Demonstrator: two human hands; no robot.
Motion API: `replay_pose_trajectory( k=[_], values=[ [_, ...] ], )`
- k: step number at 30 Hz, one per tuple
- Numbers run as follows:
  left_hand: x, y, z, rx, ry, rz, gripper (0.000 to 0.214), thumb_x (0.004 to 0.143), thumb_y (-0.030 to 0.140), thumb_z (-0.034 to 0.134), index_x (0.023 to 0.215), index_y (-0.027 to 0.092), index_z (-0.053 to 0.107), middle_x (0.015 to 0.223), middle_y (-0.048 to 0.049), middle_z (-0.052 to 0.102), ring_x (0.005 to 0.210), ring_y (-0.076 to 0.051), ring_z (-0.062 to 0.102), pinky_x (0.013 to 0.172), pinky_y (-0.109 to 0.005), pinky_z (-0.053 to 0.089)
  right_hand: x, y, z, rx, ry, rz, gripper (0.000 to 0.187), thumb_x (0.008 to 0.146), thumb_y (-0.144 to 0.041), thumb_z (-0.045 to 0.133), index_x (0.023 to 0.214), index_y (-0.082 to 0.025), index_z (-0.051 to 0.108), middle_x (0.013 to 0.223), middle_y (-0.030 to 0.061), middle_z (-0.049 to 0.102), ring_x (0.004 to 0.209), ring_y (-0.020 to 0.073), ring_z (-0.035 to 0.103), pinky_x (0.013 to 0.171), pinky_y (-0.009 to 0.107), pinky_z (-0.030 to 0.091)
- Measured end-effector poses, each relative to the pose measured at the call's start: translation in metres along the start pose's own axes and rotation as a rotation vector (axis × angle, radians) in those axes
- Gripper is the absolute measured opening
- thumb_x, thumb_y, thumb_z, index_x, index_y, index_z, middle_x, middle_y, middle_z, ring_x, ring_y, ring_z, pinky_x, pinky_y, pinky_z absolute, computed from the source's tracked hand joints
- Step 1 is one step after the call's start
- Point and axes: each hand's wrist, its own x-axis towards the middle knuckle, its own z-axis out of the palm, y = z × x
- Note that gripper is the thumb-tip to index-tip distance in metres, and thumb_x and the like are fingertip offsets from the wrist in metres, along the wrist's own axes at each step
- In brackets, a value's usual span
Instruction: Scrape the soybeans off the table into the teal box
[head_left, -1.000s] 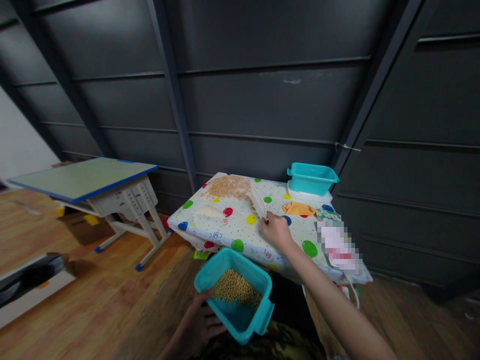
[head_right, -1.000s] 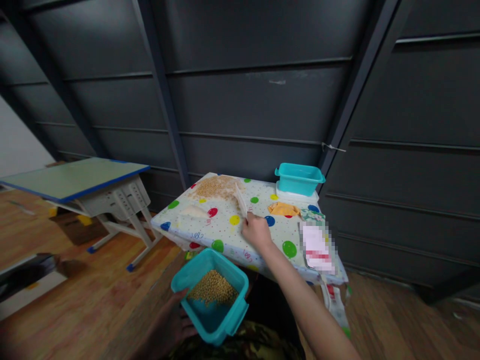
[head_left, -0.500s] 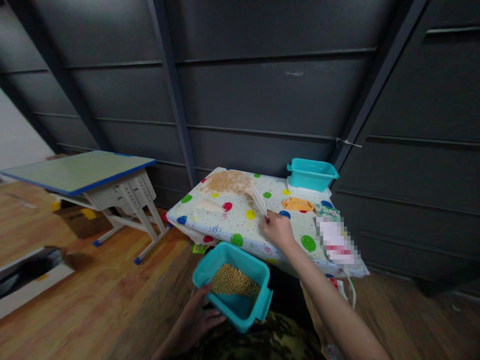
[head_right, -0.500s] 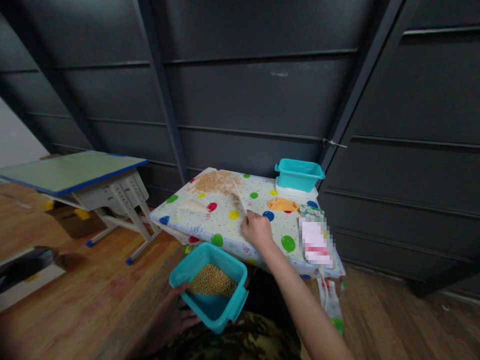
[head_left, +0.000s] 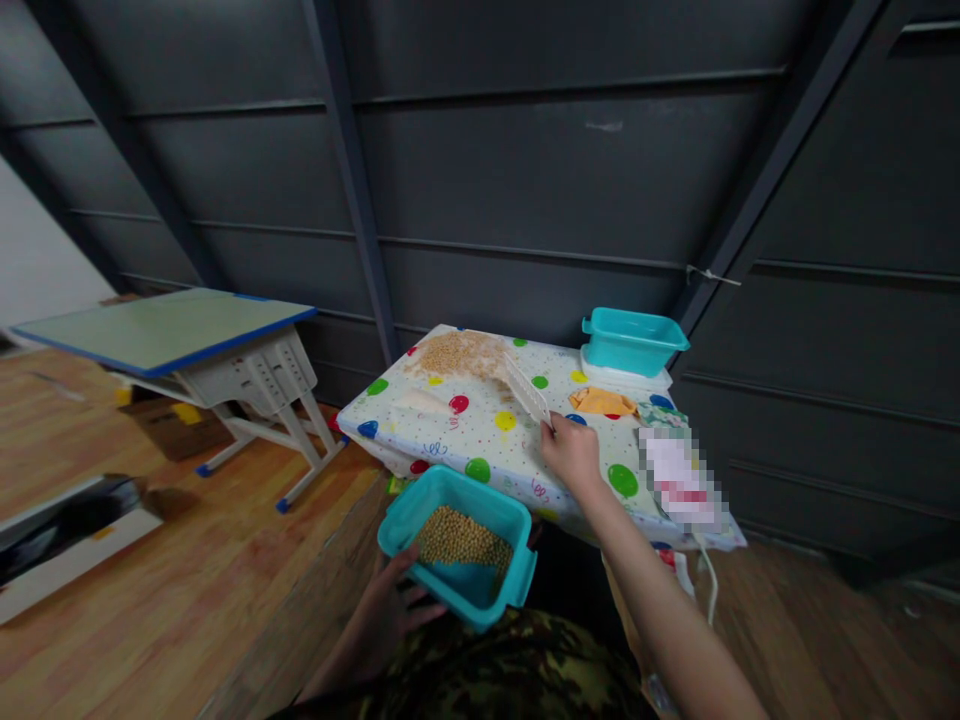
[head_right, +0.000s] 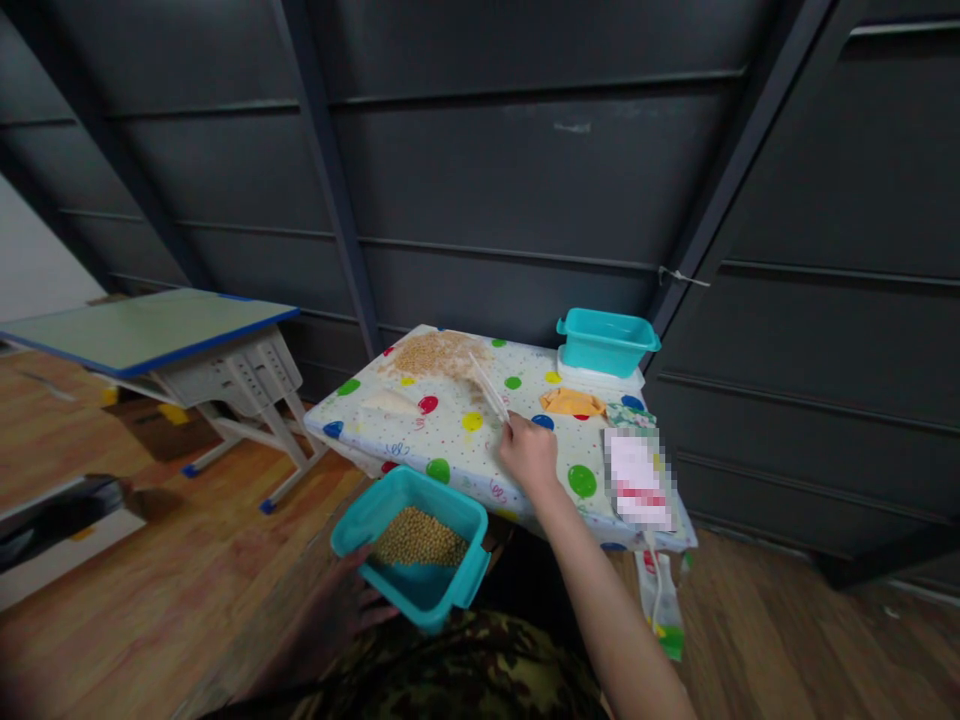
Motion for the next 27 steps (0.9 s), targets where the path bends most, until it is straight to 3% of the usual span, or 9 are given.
replay_pose_trajectory(
  k=[5, 11, 18, 22, 27],
  values=[
    [0.005, -0.002, -0.003, 0.051, 0.014, 0.021, 0.078, 0.088, 0.043, 0.087, 0.155, 0.023, 0.053, 0.145, -0.0217, 0.07, 0.132, -0.049, 0.075, 0.109, -0.063, 0.061, 0.0, 0.001, -0.002, -0.046, -0.052, 0.053, 0.029, 0.103, -0.021, 0.059, 0.111, -0.016, 0.086, 0.094, 0.0144, 0.086, 0.084, 0.026, 0.078, 0.068, 0.029, 0.041],
    [-0.001, -0.003, 0.003, 0.111, 0.005, 0.02, 0.069, 0.089, 0.041, 0.086, 0.149, 0.025, 0.055, 0.124, -0.0145, 0.077, 0.123, -0.045, 0.079, 0.108, -0.065, 0.062, 0.001, 0.0, -0.005, -0.035, -0.069, 0.097, 0.029, 0.105, -0.022, 0.06, 0.114, -0.016, 0.087, 0.098, 0.0158, 0.086, 0.087, 0.0275, 0.078, 0.07, 0.03, 0.041],
    [0.0, -0.003, 0.0, 0.092, 0.011, 0.024, 0.072, 0.088, 0.045, 0.086, 0.15, 0.025, 0.056, 0.137, -0.0162, 0.074, 0.127, -0.044, 0.077, 0.112, -0.062, 0.061, 0.004, 0.007, -0.01, -0.055, -0.046, 0.235, 0.026, 0.103, -0.021, 0.062, 0.107, -0.016, 0.086, 0.095, 0.0172, 0.085, 0.083, 0.0285, 0.076, 0.067, 0.032, 0.034],
    [0.0, -0.003, -0.001, 0.105, -0.013, 0.03, 0.078, 0.088, 0.042, 0.087, 0.156, 0.027, 0.051, 0.139, -0.0176, 0.074, 0.124, -0.045, 0.078, 0.108, -0.065, 0.063, 0.006, 0.009, -0.011, -0.023, -0.053, 0.235, 0.024, 0.103, -0.022, 0.063, 0.102, -0.016, 0.086, 0.094, 0.017, 0.085, 0.082, 0.0284, 0.074, 0.066, 0.032, 0.032],
    [-0.002, -0.004, 0.001, 0.134, -0.001, 0.034, 0.069, 0.094, 0.043, 0.08, 0.153, 0.023, 0.05, 0.136, -0.0181, 0.074, 0.118, -0.044, 0.081, 0.106, -0.064, 0.064, 0.006, 0.01, -0.012, -0.008, -0.034, 0.269, 0.028, 0.106, -0.025, 0.061, 0.108, -0.015, 0.087, 0.096, 0.018, 0.085, 0.082, 0.0283, 0.074, 0.067, 0.033, 0.033]
  ],
)
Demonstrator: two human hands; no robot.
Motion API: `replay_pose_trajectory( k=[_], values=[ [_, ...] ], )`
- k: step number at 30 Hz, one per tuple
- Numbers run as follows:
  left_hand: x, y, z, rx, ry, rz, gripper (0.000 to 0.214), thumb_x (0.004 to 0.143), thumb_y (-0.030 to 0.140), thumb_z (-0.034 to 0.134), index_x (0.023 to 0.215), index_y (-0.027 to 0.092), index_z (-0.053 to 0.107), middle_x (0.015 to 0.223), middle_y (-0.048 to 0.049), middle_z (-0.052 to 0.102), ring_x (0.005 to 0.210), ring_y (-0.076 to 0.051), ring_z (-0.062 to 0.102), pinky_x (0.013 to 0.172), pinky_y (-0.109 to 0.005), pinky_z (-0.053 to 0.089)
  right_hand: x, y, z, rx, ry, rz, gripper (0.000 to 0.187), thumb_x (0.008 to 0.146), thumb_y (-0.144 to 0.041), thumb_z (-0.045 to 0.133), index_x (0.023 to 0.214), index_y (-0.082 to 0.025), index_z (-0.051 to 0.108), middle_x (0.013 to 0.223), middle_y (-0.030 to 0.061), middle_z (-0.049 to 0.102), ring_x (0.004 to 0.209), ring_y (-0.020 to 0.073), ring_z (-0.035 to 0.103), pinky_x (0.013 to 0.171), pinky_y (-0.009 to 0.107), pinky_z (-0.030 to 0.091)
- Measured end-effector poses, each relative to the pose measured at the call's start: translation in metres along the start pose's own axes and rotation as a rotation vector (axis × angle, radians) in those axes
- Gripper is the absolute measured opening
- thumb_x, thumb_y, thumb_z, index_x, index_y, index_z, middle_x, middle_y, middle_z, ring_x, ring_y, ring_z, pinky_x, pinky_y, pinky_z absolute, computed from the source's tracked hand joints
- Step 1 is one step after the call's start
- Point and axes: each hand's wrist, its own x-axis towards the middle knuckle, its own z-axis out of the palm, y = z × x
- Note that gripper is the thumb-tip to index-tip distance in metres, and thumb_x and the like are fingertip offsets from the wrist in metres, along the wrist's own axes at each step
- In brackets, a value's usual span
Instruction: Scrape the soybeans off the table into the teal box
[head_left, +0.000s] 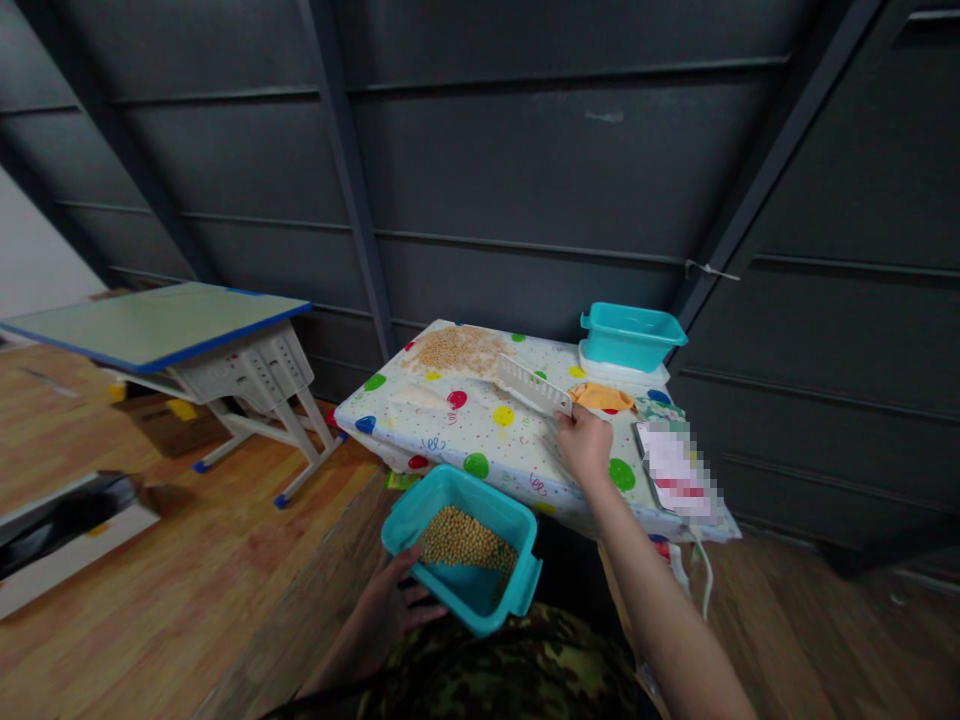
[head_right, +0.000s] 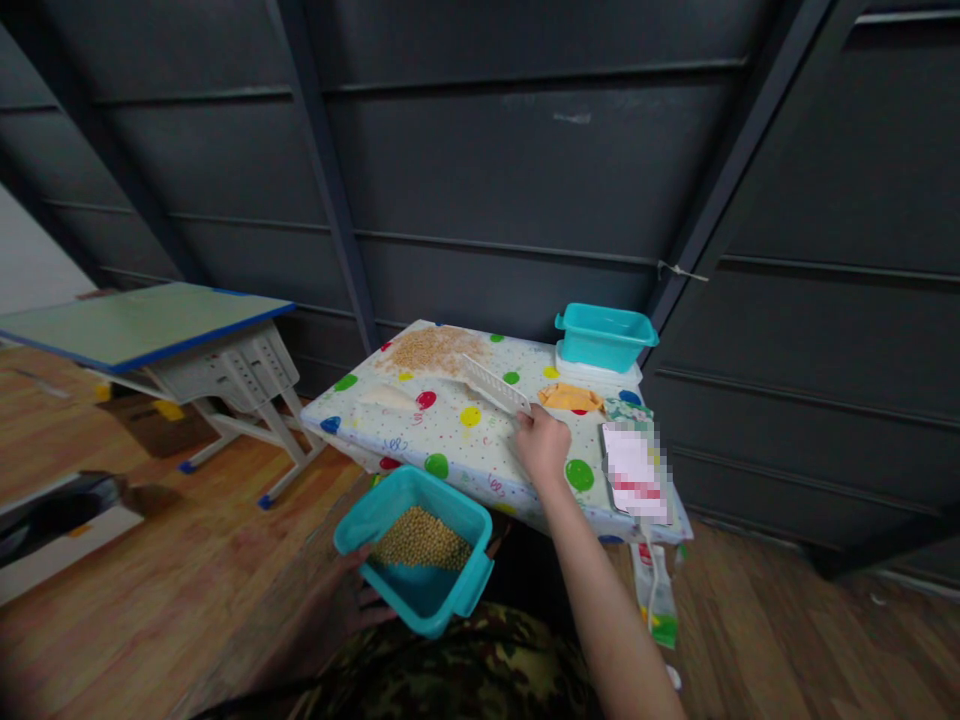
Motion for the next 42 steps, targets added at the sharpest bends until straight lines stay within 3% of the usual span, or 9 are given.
replay_pose_trajectory(
  k=[8, 18, 27, 35, 42],
  values=[
    [-0.003, 0.001, -0.001, -0.008, -0.038, 0.008, 0.075, 0.09, 0.044, 0.085, 0.153, 0.024, 0.049, 0.134, -0.0166, 0.076, 0.113, -0.042, 0.081, 0.102, -0.062, 0.066, 0.0, -0.001, 0.0, 0.007, -0.042, -0.027, 0.026, 0.105, -0.024, 0.062, 0.104, -0.016, 0.087, 0.097, 0.0174, 0.086, 0.085, 0.0281, 0.076, 0.069, 0.032, 0.036],
    [-0.003, 0.0, 0.002, 0.016, -0.034, -0.008, 0.062, 0.097, 0.044, 0.076, 0.149, 0.023, 0.051, 0.128, -0.0158, 0.077, 0.111, -0.04, 0.082, 0.091, -0.054, 0.07, 0.0, -0.002, -0.002, 0.006, -0.052, -0.015, 0.025, 0.106, -0.024, 0.063, 0.105, -0.015, 0.086, 0.099, 0.0179, 0.086, 0.087, 0.028, 0.076, 0.069, 0.032, 0.035],
    [-0.001, -0.001, 0.0, 0.007, -0.038, 0.003, 0.057, 0.097, 0.043, 0.075, 0.146, 0.026, 0.051, 0.11, -0.0077, 0.076, 0.096, -0.033, 0.083, 0.085, -0.05, 0.072, 0.0, -0.001, -0.001, 0.012, -0.046, -0.008, 0.025, 0.105, -0.026, 0.063, 0.106, -0.014, 0.086, 0.099, 0.018, 0.086, 0.085, 0.0275, 0.074, 0.069, 0.032, 0.033],
    [-0.004, 0.002, 0.005, 0.004, 0.004, -0.013, 0.056, 0.095, 0.042, 0.077, 0.141, 0.023, 0.053, 0.115, -0.0108, 0.075, 0.095, -0.033, 0.083, 0.081, -0.05, 0.072, 0.002, 0.001, 0.002, 0.044, -0.019, -0.022, 0.026, 0.104, -0.028, 0.064, 0.1, -0.014, 0.085, 0.094, 0.0167, 0.085, 0.081, 0.0265, 0.073, 0.068, 0.032, 0.034],
    [-0.004, 0.002, 0.007, -0.004, 0.013, 0.016, 0.051, 0.094, 0.043, 0.079, 0.136, 0.026, 0.056, 0.111, -0.0083, 0.076, 0.091, -0.031, 0.083, 0.081, -0.048, 0.072, 0.001, 0.001, 0.008, 0.069, -0.062, -0.141, 0.024, 0.103, -0.025, 0.065, 0.096, -0.016, 0.086, 0.091, 0.0147, 0.085, 0.081, 0.0254, 0.074, 0.068, 0.03, 0.036]
  ],
)
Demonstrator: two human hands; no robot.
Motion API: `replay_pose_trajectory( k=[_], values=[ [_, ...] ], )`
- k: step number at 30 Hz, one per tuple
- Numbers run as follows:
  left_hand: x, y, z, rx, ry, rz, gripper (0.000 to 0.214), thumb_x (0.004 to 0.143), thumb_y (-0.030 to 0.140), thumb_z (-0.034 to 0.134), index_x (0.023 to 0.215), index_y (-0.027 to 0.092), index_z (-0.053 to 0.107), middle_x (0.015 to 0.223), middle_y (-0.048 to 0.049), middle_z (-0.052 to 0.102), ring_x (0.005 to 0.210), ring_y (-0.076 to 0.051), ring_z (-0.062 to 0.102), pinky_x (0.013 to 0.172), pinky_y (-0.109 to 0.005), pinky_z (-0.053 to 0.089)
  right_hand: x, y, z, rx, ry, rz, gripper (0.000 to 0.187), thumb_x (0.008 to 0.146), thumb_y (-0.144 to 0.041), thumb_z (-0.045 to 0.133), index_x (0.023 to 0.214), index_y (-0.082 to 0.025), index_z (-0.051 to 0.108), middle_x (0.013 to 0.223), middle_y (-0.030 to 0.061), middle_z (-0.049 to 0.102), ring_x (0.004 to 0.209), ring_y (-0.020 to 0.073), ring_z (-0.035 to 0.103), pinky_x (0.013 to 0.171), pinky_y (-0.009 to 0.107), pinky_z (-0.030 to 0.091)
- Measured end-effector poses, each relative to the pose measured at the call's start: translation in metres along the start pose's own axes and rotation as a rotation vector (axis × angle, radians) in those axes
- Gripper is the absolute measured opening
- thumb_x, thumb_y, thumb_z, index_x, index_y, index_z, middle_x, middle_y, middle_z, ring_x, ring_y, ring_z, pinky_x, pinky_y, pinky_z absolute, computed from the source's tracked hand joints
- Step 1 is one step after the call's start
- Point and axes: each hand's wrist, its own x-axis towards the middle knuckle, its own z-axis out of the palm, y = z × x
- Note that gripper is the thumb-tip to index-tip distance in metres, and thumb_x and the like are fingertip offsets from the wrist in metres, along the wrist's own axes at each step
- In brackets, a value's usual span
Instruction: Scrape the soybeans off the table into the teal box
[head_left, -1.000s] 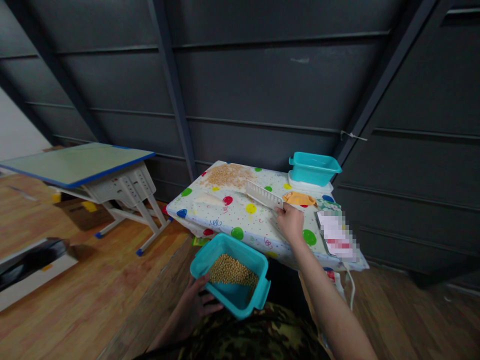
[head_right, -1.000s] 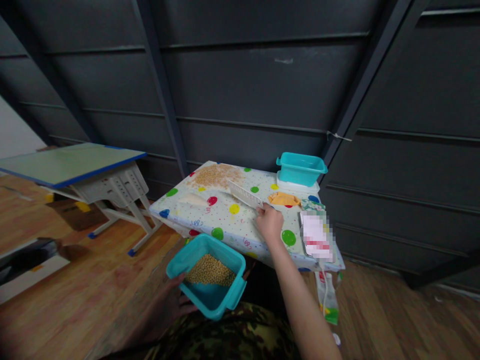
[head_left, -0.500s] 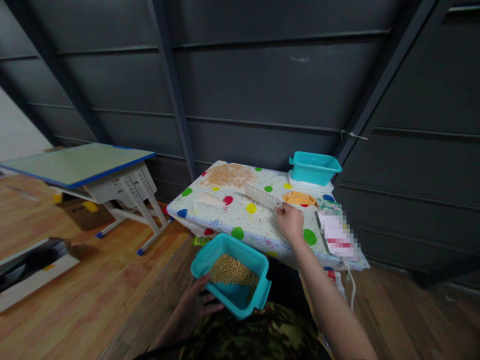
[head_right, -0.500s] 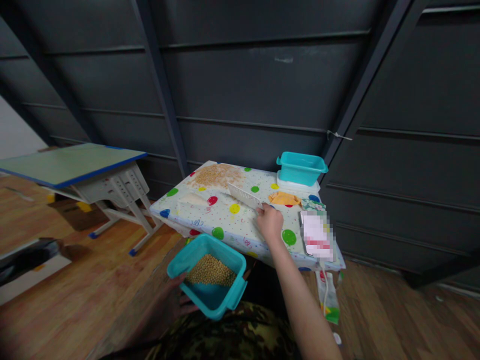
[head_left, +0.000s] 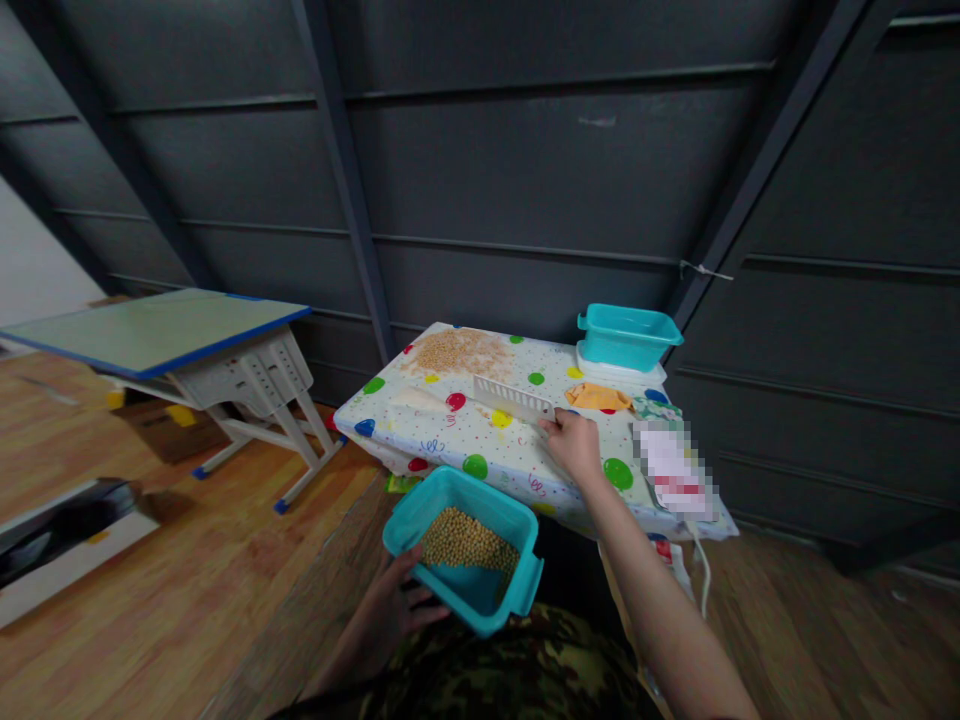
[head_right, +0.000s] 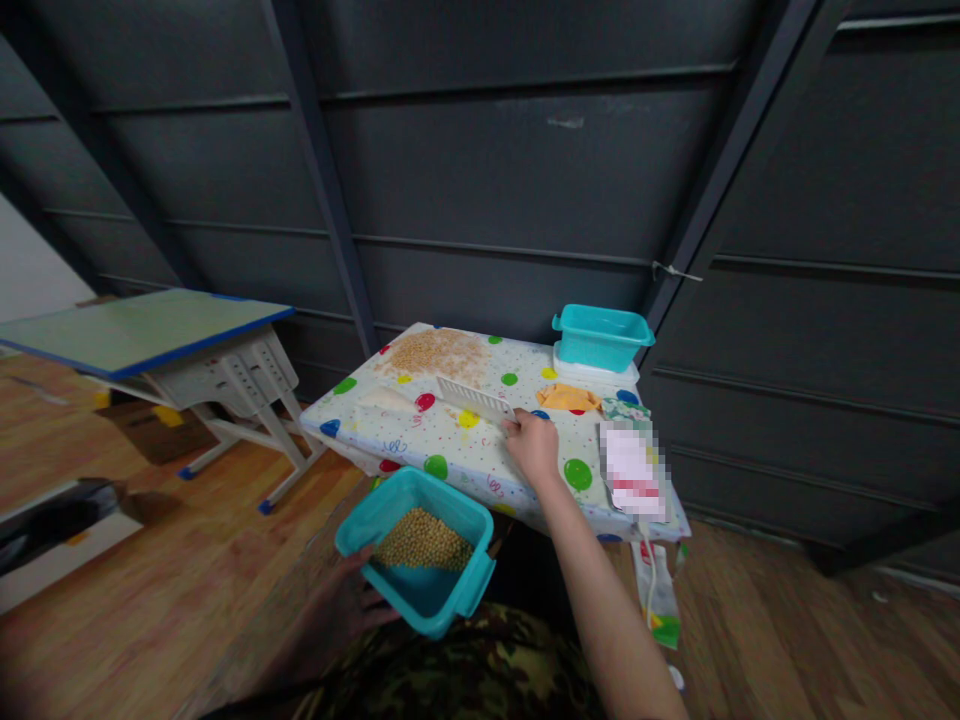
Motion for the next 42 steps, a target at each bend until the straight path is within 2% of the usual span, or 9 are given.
replay_pose_trajectory(
  k=[5, 10, 14, 19, 22, 27, 31, 38, 42],
  values=[
    [-0.004, 0.004, 0.008, 0.02, -0.003, -0.008, 0.054, 0.1, 0.045, 0.071, 0.145, 0.025, 0.05, 0.122, -0.0114, 0.075, 0.097, -0.033, 0.084, 0.084, -0.049, 0.072, 0.0, -0.002, 0.002, -0.003, 0.01, -0.028, 0.026, 0.104, -0.028, 0.066, 0.093, -0.016, 0.085, 0.089, 0.0141, 0.084, 0.078, 0.0247, 0.073, 0.068, 0.03, 0.035],
    [-0.005, 0.0, 0.016, 0.005, -0.015, 0.0, 0.065, 0.098, 0.048, 0.074, 0.154, 0.025, 0.048, 0.121, -0.012, 0.074, 0.092, -0.032, 0.083, 0.08, -0.048, 0.072, -0.009, -0.001, -0.001, -0.006, 0.068, -0.035, 0.023, 0.103, -0.027, 0.065, 0.097, -0.017, 0.085, 0.085, 0.012, 0.083, 0.071, 0.0224, 0.069, 0.066, 0.03, 0.032],
    [-0.003, -0.005, 0.02, -0.027, -0.031, 0.006, 0.072, 0.096, 0.045, 0.077, 0.159, 0.027, 0.046, 0.123, -0.0132, 0.076, 0.092, -0.034, 0.084, 0.08, -0.048, 0.072, -0.04, 0.022, -0.006, 0.015, 0.179, 0.057, 0.027, 0.103, -0.029, 0.061, 0.097, -0.016, 0.084, 0.08, 0.0122, 0.08, 0.065, 0.0214, 0.063, 0.064, 0.03, 0.029],
    [-0.007, -0.001, 0.028, 0.003, -0.017, -0.005, 0.07, 0.098, 0.043, 0.075, 0.159, 0.03, 0.043, 0.139, -0.0133, 0.072, 0.093, -0.032, 0.084, 0.089, -0.053, 0.071, -0.09, 0.056, -0.016, 0.059, 0.367, 0.175, 0.032, 0.102, -0.037, 0.06, 0.096, -0.015, 0.083, 0.071, 0.0101, 0.074, 0.06, 0.0209, 0.06, 0.062, 0.029, 0.029],
    [-0.011, 0.002, 0.034, -0.001, -0.018, 0.003, 0.068, 0.098, 0.041, 0.076, 0.158, 0.029, 0.046, 0.128, -0.0119, 0.073, 0.089, -0.029, 0.083, 0.089, -0.052, 0.071, -0.109, 0.06, -0.022, 0.009, 0.437, 0.176, 0.039, 0.102, -0.041, 0.057, 0.086, -0.016, 0.081, 0.066, 0.0105, 0.071, 0.058, 0.0209, 0.058, 0.061, 0.029, 0.029],
    [-0.011, -0.001, 0.042, -0.025, 0.006, 0.0, 0.061, 0.1, 0.038, 0.076, 0.154, 0.027, 0.05, 0.125, -0.0124, 0.075, 0.078, -0.025, 0.081, 0.09, -0.055, 0.07, -0.123, 0.047, -0.026, -0.028, 0.461, 0.154, 0.043, 0.103, -0.042, 0.052, 0.089, -0.016, 0.083, 0.063, 0.0115, 0.071, 0.052, 0.021, 0.057, 0.057, 0.029, 0.028],
    [-0.006, -0.005, 0.043, -0.011, -0.02, -0.004, 0.057, 0.098, 0.04, 0.078, 0.147, 0.029, 0.053, 0.134, -0.0139, 0.074, 0.086, -0.029, 0.084, 0.095, -0.058, 0.068, -0.129, 0.033, -0.026, 0.019, 0.46, 0.109, 0.047, 0.105, -0.043, 0.049, 0.085, -0.016, 0.082, 0.062, 0.011, 0.072, 0.05, 0.0208, 0.06, 0.055, 0.029, 0.03],
    [-0.011, 0.0, 0.055, -0.03, -0.021, -0.004, 0.056, 0.101, 0.04, 0.076, 0.148, 0.027, 0.048, 0.142, -0.0154, 0.072, 0.092, -0.029, 0.084, 0.086, -0.048, 0.071, -0.131, -0.001, -0.026, 0.153, 0.406, 0.014, 0.049, 0.109, -0.042, 0.045, 0.088, -0.018, 0.082, 0.07, 0.0106, 0.078, 0.054, 0.0203, 0.068, 0.054, 0.028, 0.037],
    [-0.016, -0.001, 0.061, -0.036, -0.045, 0.006, 0.054, 0.101, 0.038, 0.075, 0.146, 0.025, 0.048, 0.142, -0.016, 0.071, 0.09, -0.028, 0.083, 0.086, -0.047, 0.071, -0.135, -0.017, -0.02, 0.162, 0.424, -0.058, 0.049, 0.111, -0.042, 0.047, 0.087, -0.019, 0.083, 0.066, 0.0098, 0.077, 0.053, 0.0209, 0.069, 0.053, 0.028, 0.039]
  ],
)
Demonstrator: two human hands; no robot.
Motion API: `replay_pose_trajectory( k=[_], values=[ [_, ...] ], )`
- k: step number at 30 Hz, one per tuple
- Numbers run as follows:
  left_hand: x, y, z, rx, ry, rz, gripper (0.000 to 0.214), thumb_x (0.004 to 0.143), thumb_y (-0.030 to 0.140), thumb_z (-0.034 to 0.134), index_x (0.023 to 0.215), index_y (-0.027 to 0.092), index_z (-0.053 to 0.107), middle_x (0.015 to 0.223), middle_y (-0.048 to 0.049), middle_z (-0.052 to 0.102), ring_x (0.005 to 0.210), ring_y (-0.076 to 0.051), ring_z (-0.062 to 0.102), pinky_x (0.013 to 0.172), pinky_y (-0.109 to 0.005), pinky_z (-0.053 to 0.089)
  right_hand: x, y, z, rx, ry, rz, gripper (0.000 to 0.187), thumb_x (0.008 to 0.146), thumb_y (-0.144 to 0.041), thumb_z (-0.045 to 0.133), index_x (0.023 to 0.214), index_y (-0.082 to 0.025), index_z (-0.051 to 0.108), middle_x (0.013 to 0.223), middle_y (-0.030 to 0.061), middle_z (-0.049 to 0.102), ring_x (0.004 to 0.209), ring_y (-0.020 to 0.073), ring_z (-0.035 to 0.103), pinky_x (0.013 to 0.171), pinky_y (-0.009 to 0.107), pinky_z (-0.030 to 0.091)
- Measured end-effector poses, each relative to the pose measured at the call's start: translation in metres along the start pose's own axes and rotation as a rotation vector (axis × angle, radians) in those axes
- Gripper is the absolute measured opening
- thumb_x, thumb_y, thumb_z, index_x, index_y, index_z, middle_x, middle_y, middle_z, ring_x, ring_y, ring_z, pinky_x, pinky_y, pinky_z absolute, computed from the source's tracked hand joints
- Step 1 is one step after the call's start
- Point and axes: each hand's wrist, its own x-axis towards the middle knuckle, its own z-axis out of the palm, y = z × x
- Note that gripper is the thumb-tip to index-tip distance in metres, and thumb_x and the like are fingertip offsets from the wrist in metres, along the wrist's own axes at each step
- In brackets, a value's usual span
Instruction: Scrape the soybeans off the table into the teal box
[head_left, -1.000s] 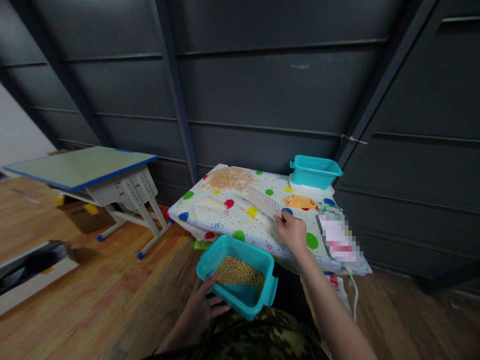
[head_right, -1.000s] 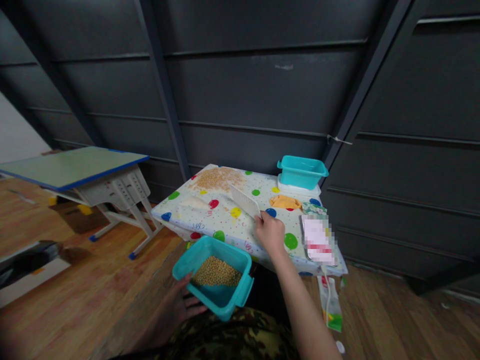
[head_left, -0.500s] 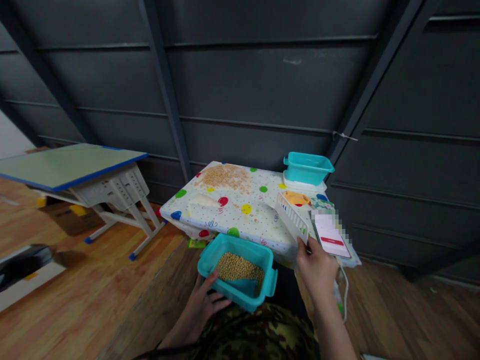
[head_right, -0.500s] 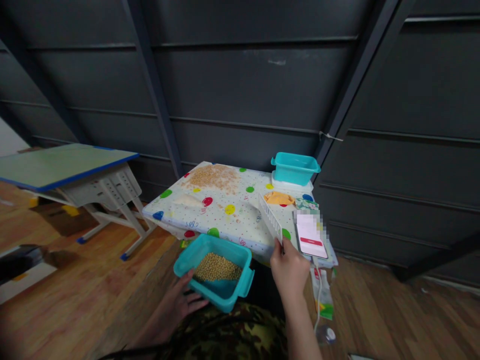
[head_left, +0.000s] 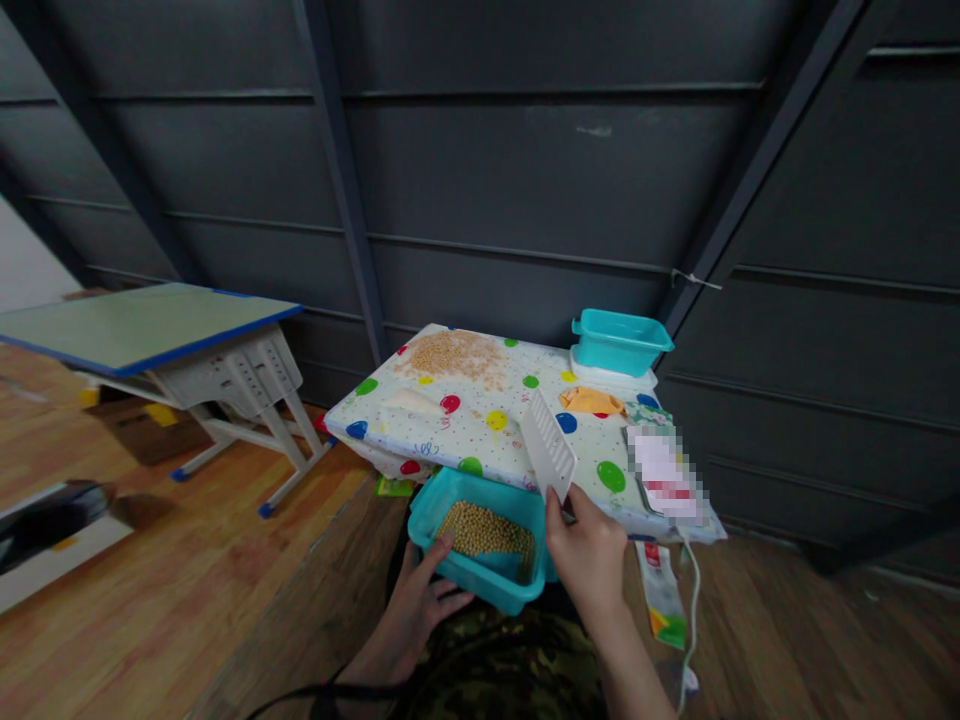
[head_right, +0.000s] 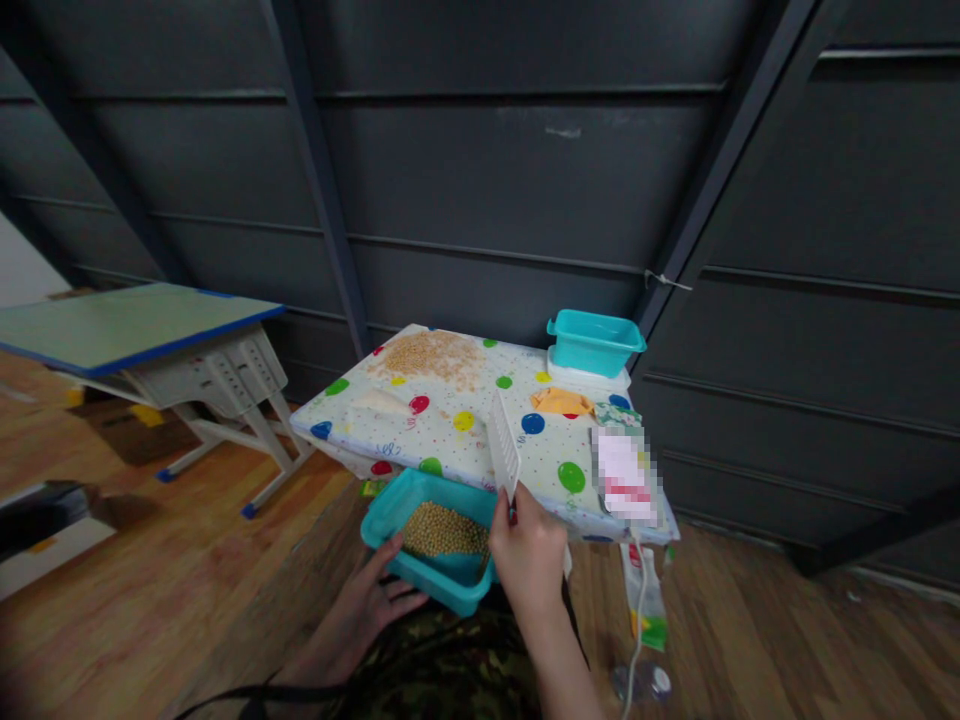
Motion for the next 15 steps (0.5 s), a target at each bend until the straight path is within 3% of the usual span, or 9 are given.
replay_pose_trajectory(
  k=[7, 15],
  values=[
    [-0.001, 0.002, -0.001, 0.016, 0.011, 0.037, 0.051, 0.1, 0.039, 0.076, 0.142, 0.027, 0.051, 0.142, -0.0136, 0.072, 0.09, -0.027, 0.084, 0.086, -0.046, 0.071, -0.013, -0.012, -0.001, 0.079, 0.017, -0.184, 0.042, 0.113, -0.032, 0.049, 0.097, -0.017, 0.085, 0.077, 0.0105, 0.084, 0.062, 0.0216, 0.079, 0.059, 0.026, 0.052],
    [0.001, 0.017, -0.007, -0.012, 0.079, 0.078, 0.053, 0.1, 0.032, 0.075, 0.147, 0.027, 0.051, 0.139, -0.0158, 0.075, 0.085, -0.026, 0.083, 0.084, -0.05, 0.072, -0.021, -0.017, -0.013, 0.131, 0.006, -0.213, 0.042, 0.115, -0.033, 0.051, 0.1, -0.018, 0.087, 0.079, 0.0107, 0.085, 0.059, 0.0215, 0.079, 0.059, 0.026, 0.058]
  ],
)
